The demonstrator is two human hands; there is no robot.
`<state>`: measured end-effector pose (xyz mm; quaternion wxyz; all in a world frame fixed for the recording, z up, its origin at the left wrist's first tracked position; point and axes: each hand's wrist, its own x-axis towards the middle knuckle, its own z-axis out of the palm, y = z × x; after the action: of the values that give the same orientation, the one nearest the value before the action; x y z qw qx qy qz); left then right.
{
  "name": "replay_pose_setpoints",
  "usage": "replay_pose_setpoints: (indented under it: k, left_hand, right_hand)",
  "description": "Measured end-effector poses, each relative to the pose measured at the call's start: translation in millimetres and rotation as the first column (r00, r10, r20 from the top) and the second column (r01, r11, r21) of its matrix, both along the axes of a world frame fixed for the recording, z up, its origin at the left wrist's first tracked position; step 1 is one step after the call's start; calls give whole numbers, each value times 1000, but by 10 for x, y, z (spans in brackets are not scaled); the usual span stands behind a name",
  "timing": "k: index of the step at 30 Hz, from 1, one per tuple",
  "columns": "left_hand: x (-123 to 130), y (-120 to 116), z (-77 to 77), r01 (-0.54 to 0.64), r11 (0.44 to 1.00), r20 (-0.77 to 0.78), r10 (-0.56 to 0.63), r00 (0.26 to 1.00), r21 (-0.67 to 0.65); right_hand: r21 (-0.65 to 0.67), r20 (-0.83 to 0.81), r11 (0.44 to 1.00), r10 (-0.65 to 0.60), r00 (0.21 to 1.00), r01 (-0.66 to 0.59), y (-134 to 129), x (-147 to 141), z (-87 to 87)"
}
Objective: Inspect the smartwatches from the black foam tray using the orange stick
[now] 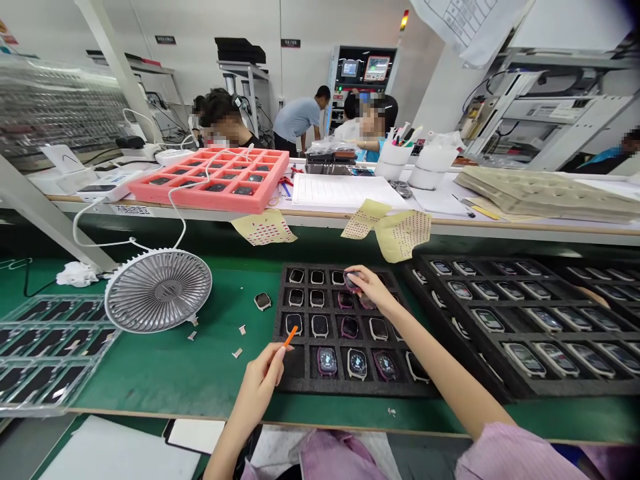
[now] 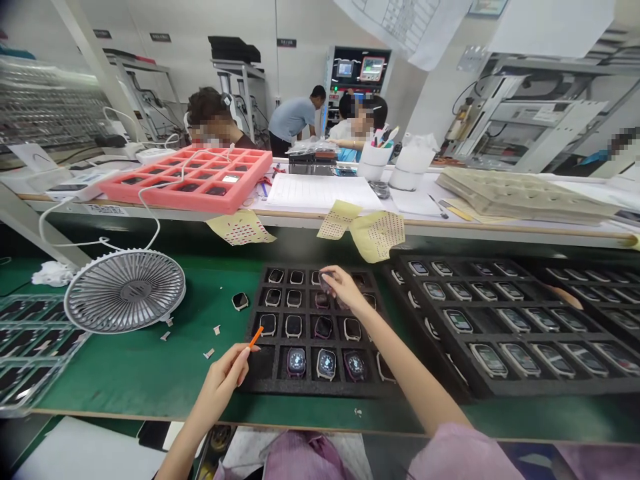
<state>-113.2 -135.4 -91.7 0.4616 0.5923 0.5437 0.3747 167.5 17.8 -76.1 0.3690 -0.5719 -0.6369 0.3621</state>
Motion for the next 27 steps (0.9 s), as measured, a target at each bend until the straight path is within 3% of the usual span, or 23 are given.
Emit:
replay_pose_setpoints:
  k: [2,4,5,7,9,16,23,27]
  left_hand:
    - [84,28,81,53,999,38,-53,998,-13]
    - [193,46,172,125,992,80,-122,989,-33]
    - [252,51,215,164,986,102,-159,982,-41]
    - [360,52,290,220,974,138,-212,967,-49]
    - [439,47,338,236,970,162,-225,961,-53]
    - [481,17,352,237,970,220,-218,951,-63]
    - [478,13,378,218,974,227,-199,953,-64]
    - [440,31,386,219,973,204,-201,958,-72]
  right_hand:
    - [-13,-157,998,59,986,-62,-300,-172,96]
    - [-87,-595,976,111,796,-201,-601,-359,183]
    - [-118,-704,959,103,703,-258,-732,-449,222]
    - [-158,-816,940,48,576,-303,-933,-605,287]
    - [-184,-851,934,5,525,-307,-1046,-715,335]
    - [-159,-846,945,20,533,-287,-1108,-830,412]
    - [-125,-885,951,22,465,-283,-1112,-848,373]
    - [-77,-813,975,60,579,-210,-1103,-826,371]
